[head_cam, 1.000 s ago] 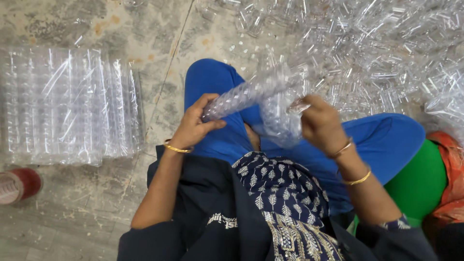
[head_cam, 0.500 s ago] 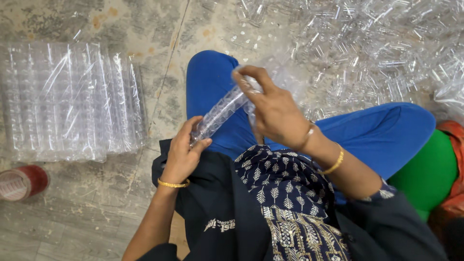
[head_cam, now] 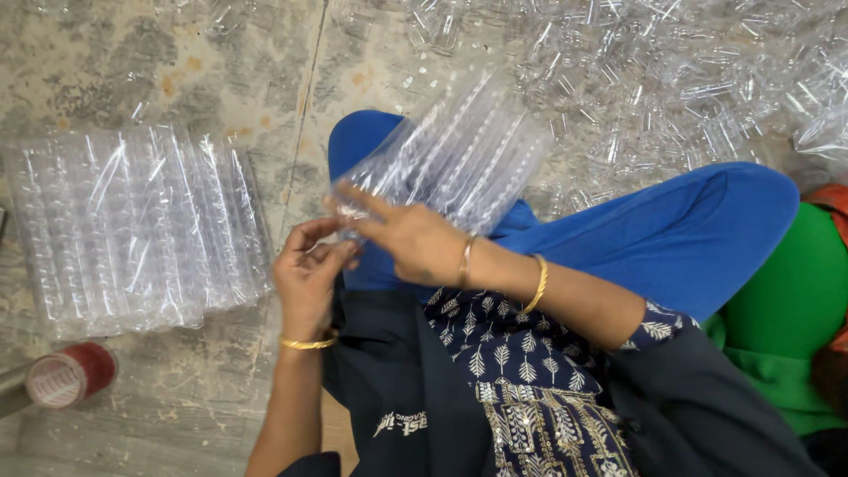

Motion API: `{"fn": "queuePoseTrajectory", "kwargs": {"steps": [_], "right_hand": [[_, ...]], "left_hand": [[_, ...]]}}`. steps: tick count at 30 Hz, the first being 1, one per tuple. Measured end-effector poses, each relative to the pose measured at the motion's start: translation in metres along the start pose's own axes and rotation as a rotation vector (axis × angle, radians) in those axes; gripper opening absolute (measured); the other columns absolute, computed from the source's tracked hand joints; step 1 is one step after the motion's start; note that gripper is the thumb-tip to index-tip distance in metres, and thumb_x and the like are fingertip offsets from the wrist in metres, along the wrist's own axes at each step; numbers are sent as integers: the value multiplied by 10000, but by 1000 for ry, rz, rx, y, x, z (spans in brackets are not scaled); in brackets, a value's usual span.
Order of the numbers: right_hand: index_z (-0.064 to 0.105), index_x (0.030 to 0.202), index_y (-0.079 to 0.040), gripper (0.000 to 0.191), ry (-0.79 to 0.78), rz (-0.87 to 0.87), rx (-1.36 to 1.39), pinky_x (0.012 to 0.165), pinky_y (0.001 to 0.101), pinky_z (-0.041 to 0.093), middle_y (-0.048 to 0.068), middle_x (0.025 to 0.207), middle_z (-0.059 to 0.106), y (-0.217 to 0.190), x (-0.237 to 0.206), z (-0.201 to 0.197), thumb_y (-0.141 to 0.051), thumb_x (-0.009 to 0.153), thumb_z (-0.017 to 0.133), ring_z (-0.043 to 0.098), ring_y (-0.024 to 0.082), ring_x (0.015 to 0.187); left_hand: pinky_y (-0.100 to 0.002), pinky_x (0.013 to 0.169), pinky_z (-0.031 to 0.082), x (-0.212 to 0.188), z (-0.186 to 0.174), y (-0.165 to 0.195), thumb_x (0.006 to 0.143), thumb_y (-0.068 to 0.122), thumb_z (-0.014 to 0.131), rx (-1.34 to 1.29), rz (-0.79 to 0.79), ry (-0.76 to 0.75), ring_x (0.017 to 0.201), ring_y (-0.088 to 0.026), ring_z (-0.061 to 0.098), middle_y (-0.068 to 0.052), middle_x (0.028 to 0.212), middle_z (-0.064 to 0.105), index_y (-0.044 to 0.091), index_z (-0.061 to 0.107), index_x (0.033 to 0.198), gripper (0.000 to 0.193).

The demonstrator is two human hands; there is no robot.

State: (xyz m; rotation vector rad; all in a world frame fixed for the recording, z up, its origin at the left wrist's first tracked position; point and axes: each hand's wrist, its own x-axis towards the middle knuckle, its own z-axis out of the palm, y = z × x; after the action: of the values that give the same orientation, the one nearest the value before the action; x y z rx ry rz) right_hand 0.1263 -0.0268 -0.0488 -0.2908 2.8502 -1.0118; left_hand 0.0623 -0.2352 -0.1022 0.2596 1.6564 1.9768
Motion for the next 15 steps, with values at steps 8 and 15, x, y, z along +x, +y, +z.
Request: {"fn": "queuePoseTrajectory", "kwargs": {"steps": [8,15], "right_hand": [[323,1582,-102,1025,152,-435,216,952,411,585,117,1675,318,-23,-8,12,60,608,599,602,361,1353],[452,1512,-214,863,-27,-455,192,815,374,596,80,1685,331,-26,-24,9,37,710,648,613,304,1263]], "left_hand": [[-351,878,551,42,48,-55,956,94,752,-18,139,156,977,-186,635,-114,1176,612,29,465,1307,458],[-361,823,508,91,72,-31,882,116,847,176,463,349,926,-165,563,-72,1149,524,115,323,1322,684]]}}
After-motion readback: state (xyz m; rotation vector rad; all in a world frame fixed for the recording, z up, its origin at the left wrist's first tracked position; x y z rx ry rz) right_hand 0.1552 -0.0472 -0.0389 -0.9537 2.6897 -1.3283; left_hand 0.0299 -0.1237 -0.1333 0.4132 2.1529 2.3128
